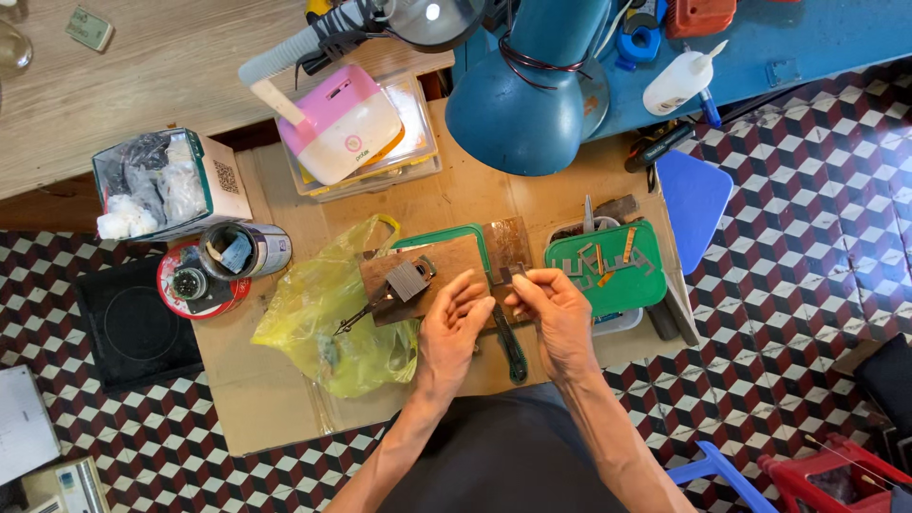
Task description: The person uses a small knife to scrape and clean the contacts on a small rectangular electronic component. They repeatedly insert the component into a wooden block, scrape the contacts, and inspect the result under a magnifying lamp.
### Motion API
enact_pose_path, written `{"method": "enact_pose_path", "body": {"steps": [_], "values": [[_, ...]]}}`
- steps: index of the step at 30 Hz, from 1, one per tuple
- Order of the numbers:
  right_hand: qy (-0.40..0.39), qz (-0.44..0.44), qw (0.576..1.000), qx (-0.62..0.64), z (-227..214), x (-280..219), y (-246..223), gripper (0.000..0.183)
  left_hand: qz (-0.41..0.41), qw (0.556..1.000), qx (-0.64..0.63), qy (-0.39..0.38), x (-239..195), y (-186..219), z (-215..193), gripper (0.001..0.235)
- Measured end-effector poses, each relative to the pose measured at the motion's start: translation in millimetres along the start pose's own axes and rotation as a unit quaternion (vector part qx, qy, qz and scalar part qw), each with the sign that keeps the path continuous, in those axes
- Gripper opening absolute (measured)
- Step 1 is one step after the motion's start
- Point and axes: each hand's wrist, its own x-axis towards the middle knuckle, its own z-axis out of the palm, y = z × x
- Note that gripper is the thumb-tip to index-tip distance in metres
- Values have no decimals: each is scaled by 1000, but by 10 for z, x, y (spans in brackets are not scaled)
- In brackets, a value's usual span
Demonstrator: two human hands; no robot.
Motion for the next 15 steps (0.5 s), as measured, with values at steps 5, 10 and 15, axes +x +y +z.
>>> {"method": "enact_pose_path", "body": {"steps": [5,10,15], "values": [[-18,-41,999,6,17,-135,-239,13,48,993,102,-31,93,239,61,18],[-34,-99,991,-78,40,-174,-360,15,196,961,190,-50,51,469,41,13],[-30,-86,993,-77,31,-171,-354,16,208,959,190,-44,17,448,67,11]]}}
